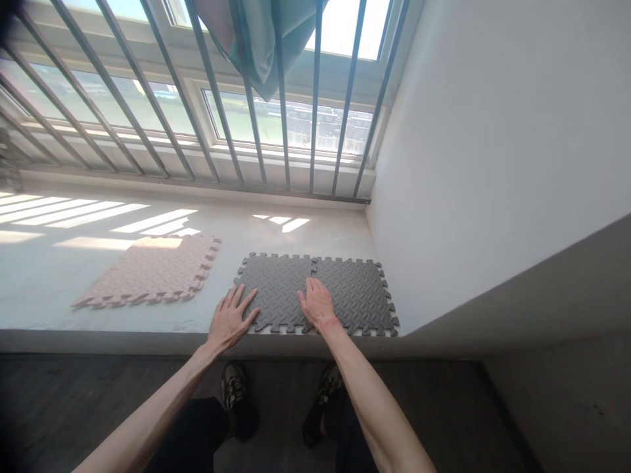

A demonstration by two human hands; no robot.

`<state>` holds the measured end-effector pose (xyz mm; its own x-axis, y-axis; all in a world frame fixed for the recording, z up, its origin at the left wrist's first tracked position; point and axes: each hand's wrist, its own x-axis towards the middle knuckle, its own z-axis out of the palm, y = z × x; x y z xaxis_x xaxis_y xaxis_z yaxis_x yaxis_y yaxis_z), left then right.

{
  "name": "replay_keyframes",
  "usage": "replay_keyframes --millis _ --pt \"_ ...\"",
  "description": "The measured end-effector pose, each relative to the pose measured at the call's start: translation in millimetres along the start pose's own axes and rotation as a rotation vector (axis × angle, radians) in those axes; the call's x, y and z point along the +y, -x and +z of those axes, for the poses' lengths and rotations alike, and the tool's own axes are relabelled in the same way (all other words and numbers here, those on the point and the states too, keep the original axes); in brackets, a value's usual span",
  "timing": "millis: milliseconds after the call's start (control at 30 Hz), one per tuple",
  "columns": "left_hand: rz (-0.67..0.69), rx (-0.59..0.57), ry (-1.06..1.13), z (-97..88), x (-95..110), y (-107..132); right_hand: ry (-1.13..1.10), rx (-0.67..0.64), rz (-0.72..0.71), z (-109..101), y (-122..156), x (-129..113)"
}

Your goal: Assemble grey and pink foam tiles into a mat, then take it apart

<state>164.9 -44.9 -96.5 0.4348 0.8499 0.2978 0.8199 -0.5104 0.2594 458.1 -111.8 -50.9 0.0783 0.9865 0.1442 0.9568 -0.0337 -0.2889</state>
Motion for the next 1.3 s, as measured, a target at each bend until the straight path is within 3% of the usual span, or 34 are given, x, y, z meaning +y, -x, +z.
replay_keyframes --millis 233,567,700,900,1033,1167,1300 --pt "0.006 0.02 -0.007 0.6 -0.2 0.8 0.051 -0.013 0.026 18.0 -27.0 4.9" --pt "0.008 0.019 -0.027 -1.0 1.1 1.7 0.127 0.024 0.103 21.3 -68.1 8.9" --pt "0.017 0.03 -0.009 -1.9 0.1 1.7 0.129 -0.018 0.064 27.1 -88.3 15.3" --pt "0.008 0.028 0.027 -1.2 0.6 1.6 0.111 -0.036 0.109 43.6 -94.1 25.3" --pt "-0.007 0.015 0.014 -2.9 2.5 1.4 0.11 -0.033 0.153 46.8 -88.2 5.3" --pt "-0.006 0.006 0.011 -2.3 3.7 2.8 0.05 0.071 -0.039 53.8 -59.1 -32.2" --pt "0.013 -0.02 0.051 -0.2 -2.6 3.5 0.007 0.043 -0.142 64.8 -26.0 -60.4"
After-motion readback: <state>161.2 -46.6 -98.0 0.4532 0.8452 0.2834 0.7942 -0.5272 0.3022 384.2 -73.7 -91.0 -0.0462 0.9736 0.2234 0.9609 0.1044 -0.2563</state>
